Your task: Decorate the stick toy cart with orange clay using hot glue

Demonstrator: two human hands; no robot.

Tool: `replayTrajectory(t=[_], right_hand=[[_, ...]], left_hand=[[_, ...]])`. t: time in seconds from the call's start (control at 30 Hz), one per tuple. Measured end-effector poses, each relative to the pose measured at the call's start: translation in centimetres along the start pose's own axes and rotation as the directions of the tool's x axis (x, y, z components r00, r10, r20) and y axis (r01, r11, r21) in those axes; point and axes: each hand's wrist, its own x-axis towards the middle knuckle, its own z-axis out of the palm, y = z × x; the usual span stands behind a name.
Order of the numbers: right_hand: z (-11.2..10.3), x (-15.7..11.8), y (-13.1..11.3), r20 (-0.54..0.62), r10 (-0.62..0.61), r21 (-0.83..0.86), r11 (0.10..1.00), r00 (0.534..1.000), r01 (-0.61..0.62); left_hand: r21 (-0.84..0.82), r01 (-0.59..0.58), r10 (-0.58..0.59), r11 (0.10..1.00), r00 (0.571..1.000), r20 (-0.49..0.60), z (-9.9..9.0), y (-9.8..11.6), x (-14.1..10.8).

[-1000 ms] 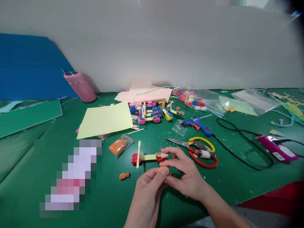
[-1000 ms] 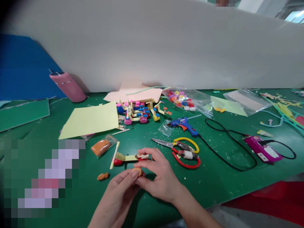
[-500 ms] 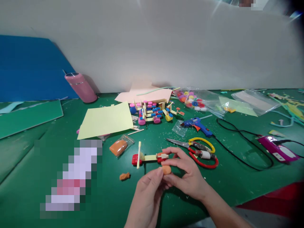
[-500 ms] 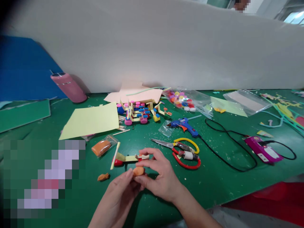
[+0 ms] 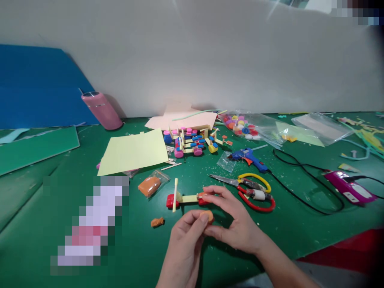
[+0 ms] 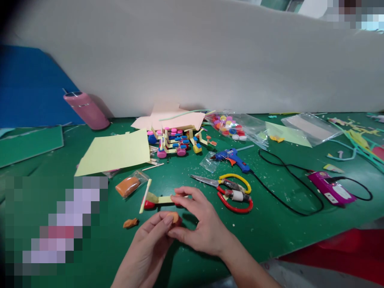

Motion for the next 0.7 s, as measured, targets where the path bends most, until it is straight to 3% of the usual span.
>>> replayTrajectory(t=[0.37,0.63,0.7], right_hand=[[-0.07,0.01,-0.06,-0.046,-0.025,0.020,0.999,0.999,0.026],[-0.48,-0.35,-0.22,0.022,-0.009,-0.014,1.000,1.000,0.009],[-0.83,-0.57,-0.02,-0.022,0.004,-0.016,1.000,1.000,-0.005]], left_hand=[[-0.004,0.002,-0.002,1.000,0.999,0.035,-0.14,-0.34,-0.15],[-0.016,0.035,-0.034,0.999,0.998,0.051,-0.74,-0.14,0.20],[-0.020,0.046,-0.044,0.999,0.996,0.075,-0.88,0.04,0.16]])
